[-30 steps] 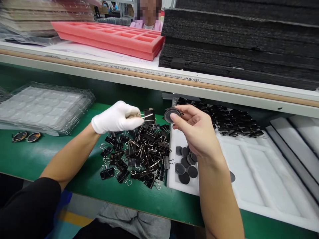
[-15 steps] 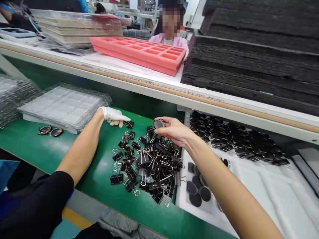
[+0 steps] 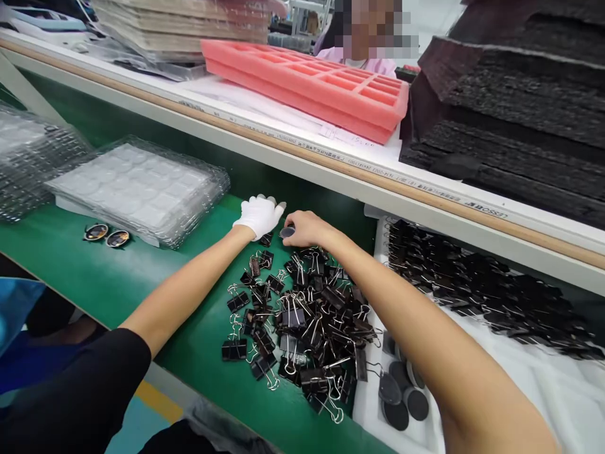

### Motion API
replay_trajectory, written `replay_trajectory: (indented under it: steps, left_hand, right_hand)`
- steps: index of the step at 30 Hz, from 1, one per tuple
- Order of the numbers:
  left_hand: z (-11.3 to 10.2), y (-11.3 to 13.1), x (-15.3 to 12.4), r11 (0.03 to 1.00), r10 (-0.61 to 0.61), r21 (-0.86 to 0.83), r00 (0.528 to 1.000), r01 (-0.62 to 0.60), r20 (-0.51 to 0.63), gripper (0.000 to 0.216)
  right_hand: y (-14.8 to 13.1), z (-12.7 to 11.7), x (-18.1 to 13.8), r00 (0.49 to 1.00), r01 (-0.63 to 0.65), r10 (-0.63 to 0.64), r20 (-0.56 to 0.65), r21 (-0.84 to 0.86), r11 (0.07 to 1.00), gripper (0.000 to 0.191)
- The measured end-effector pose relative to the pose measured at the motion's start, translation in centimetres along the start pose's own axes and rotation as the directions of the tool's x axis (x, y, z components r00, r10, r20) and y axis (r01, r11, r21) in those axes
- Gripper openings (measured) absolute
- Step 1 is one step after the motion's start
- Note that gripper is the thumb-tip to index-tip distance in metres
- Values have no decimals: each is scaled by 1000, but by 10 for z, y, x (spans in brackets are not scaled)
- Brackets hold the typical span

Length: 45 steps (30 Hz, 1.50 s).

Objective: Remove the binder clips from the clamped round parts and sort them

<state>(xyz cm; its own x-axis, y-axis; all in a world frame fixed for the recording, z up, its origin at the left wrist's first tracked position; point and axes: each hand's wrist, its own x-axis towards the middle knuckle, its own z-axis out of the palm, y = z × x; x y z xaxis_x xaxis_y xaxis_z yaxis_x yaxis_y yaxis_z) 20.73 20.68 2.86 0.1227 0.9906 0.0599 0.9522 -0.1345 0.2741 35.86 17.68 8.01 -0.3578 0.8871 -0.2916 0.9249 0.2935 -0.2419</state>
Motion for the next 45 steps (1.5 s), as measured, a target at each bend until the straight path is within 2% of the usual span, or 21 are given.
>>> replay_trajectory:
  steps: [3,7,9,11,13,14,18,21,24,26,28,31,34,36,40,45]
  left_hand:
    - [-1,-4,-1,1000,-4,-2,1000,4,-1,58]
    - [-4,-9,1,999,-9,-31,995,12,95,60]
    - [-3,-12,1,999,1,-35,995,2,100,60]
    - [0,-15,1,1000,4,-28,995,-1,95,58]
    - [2,-17,1,1000,-14,-22,995,16,96,57]
    - [3,-18,1,1000,-23,-19,995,25,98,56]
    - [5,-20,-1,1000,-28,-9,996,29,79,57]
    - [5,-20,-3,999,-38,-22,997,40,70,58]
    - [4,-20,-4,998,-50,-28,997,52,66,58]
    - [5,-21,-5,998,-51,-27,997,53,64,57]
    - [5,-21,-5,999,-39,-21,997,40,62,56]
    - [6,-21,-7,997,-69,-19,997,70,43,55]
    - [5,-20,-10,994,-111,-13,994,111,20,57]
    - [4,-20,-12,993,-119,-3,993,119,20,58]
    - [5,-20,-14,994,-102,32,994,100,34,55]
    - [7,-21,-14,995,-88,51,996,86,25,53]
  right_hand:
    - [22,0,4,998,-67,68,-14,35,997,39]
    - [59,3,-6,984,-174,179,-7,205,963,43]
    - [70,10,-15,964,-242,266,2,417,876,40]
    - [71,19,-23,949,-259,316,25,635,728,35]
    - [67,27,-30,951,-232,305,40,744,627,36]
    - [63,29,-33,956,-218,290,38,754,619,37]
    - [46,30,-51,983,-142,181,19,703,697,37]
    - [33,26,-68,995,-91,96,31,691,717,37]
    - [21,20,-77,996,-91,56,73,676,731,39]
    - [17,13,-72,992,-126,83,97,653,746,39]
    - [15,7,-58,989,-137,139,42,590,796,36]
    - [15,2,-30,986,-97,136,-92,342,935,27]
    - [11,10,-7,994,-77,84,-68,103,992,34]
    - [5,21,-1,998,-36,39,-53,66,997,36]
    - [-4,38,0,991,55,-48,-128,53,997,38]
    - [-3,42,3,978,126,-120,-171,23,992,40]
